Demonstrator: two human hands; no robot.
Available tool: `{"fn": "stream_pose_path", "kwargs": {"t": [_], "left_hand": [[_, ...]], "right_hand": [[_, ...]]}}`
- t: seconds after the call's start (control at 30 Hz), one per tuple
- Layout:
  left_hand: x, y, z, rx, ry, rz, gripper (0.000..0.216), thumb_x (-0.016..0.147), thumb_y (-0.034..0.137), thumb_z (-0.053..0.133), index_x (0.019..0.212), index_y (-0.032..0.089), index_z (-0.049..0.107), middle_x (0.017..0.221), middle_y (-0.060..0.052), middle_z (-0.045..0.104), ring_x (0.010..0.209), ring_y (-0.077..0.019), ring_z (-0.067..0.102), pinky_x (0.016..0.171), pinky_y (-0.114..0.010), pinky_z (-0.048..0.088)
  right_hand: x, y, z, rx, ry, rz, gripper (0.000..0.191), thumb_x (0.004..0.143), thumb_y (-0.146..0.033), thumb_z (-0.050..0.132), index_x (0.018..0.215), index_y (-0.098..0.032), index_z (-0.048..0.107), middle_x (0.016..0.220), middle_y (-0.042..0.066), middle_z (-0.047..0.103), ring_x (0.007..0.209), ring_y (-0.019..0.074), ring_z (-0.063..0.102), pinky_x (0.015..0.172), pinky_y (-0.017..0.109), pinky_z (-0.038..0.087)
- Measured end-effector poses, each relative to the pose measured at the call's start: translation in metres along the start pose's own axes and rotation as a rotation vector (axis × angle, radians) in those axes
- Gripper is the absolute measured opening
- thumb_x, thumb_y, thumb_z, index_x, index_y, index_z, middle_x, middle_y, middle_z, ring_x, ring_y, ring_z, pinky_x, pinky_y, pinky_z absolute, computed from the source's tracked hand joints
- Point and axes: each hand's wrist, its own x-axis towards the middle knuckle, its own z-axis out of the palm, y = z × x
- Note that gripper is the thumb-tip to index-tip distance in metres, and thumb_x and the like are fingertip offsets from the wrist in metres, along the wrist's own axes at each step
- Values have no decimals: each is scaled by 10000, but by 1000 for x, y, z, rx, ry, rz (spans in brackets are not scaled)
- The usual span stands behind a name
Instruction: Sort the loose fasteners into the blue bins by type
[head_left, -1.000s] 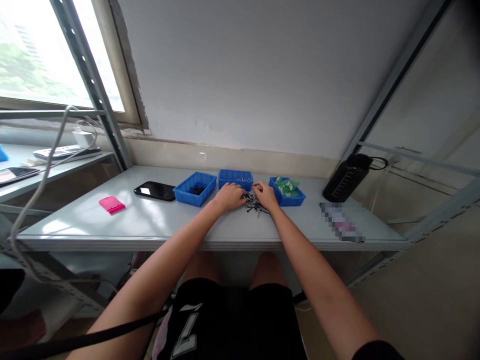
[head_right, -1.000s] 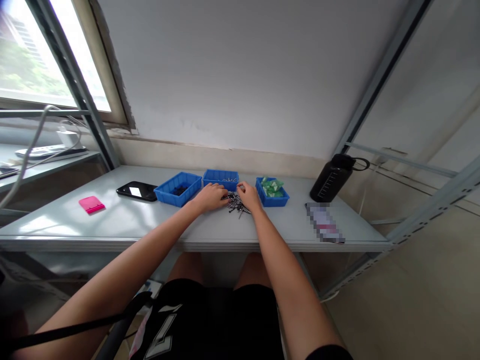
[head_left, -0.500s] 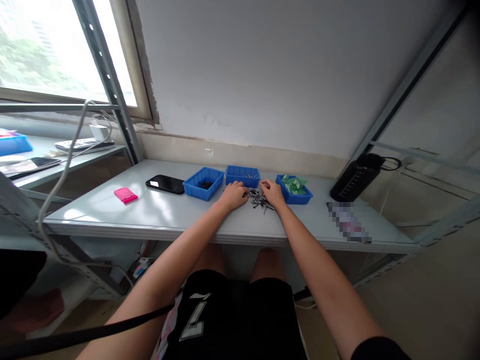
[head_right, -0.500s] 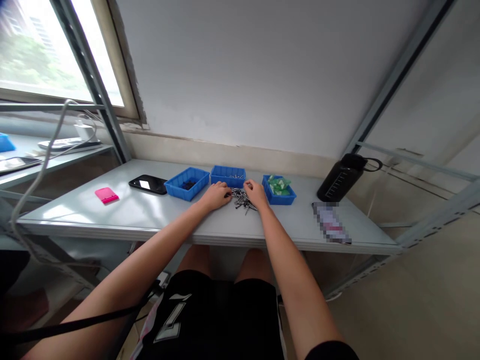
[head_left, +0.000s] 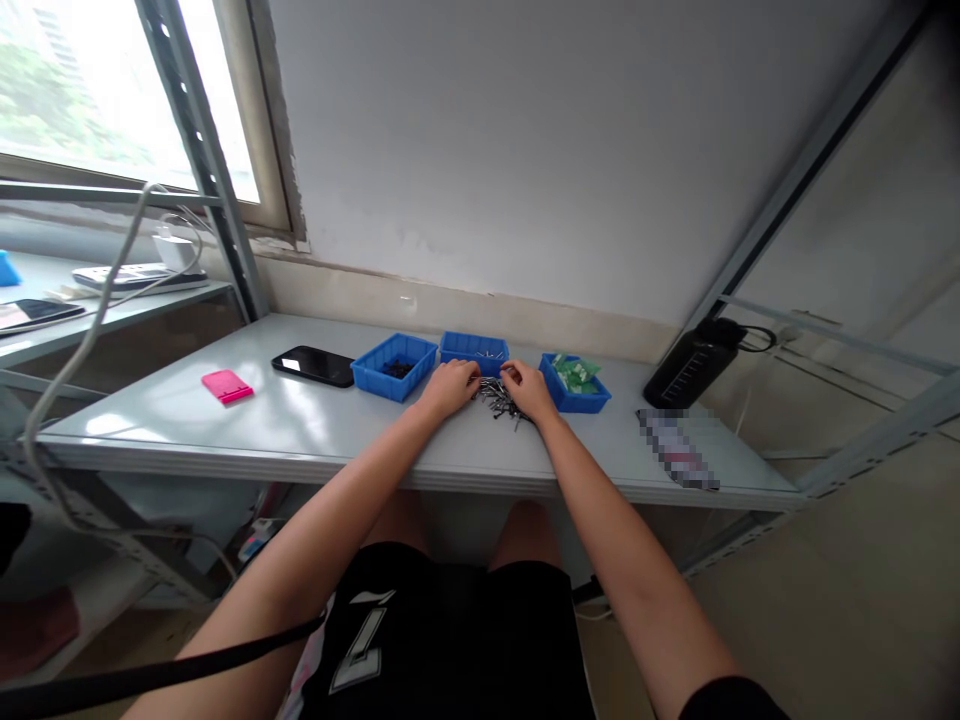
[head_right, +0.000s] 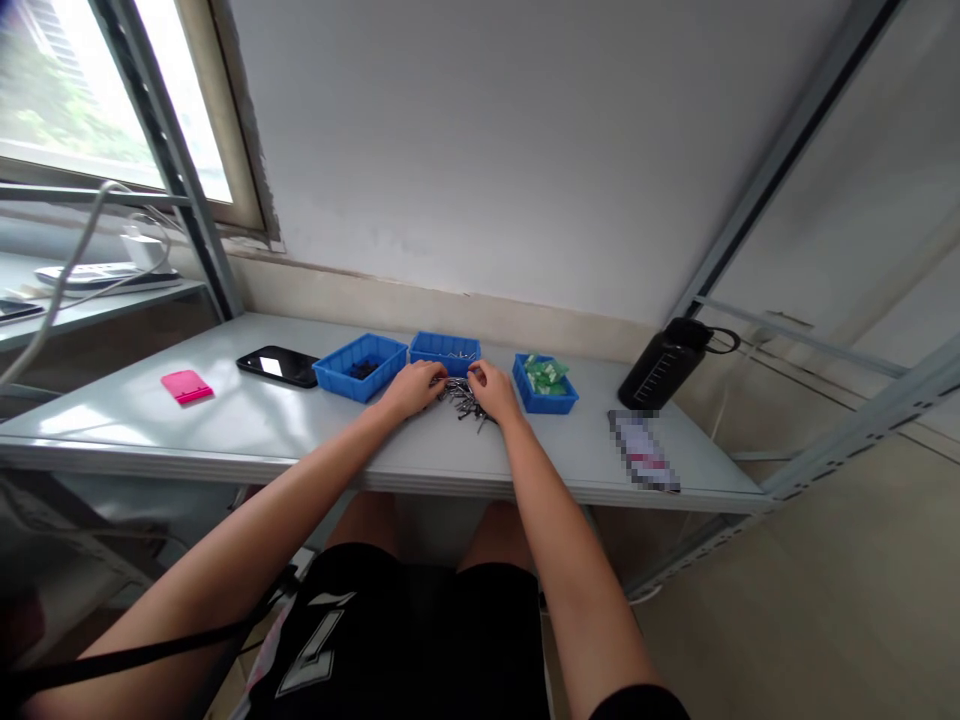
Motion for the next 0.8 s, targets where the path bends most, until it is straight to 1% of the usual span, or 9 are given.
{"fn": "stream_pose_path", "kwargs": {"t": [0.17, 0.33, 0.57, 0.8], "left_hand": [[0, 0, -4, -50, 62, -22, 288, 900, 318, 519, 1125, 140, 544, 1120, -86, 573, 971, -195, 581, 832, -403, 506], [-1, 0, -3, -89, 90, -7, 283, 900, 315, 520, 1121, 140, 546, 1115, -84, 576, 967, -193, 583, 830, -401, 507], [0, -5, 5, -133, 83, 31, 282, 900, 313, 520, 1123, 143, 547, 1128, -86, 572, 982, -196, 578, 839, -405, 504], [1, -5, 3, -154, 63, 33, 279, 900, 314, 519, 1118, 142, 549, 1122, -85, 574, 973, -193, 581, 836, -402, 505]], "right_hand": [[0, -6, 1, -15, -28, -102, 285, 909, -339, 512, 1135, -168, 544, 1112, 66, 581, 928, 166, 592, 805, 371, 510], [1, -6, 3, -39, -28, -152, 266, 910, -337, 511, 1106, -164, 558, 1105, 64, 585, 936, 166, 590, 813, 373, 507], [-1, -10, 2, -51, 9, -178, 265, 910, -337, 510, 1105, -164, 559, 1099, 63, 587, 931, 165, 592, 811, 371, 507], [-2, -17, -1, -46, 56, -164, 263, 913, -335, 505, 1109, -168, 558, 1116, 66, 582, 960, 172, 584, 835, 384, 498]]}}
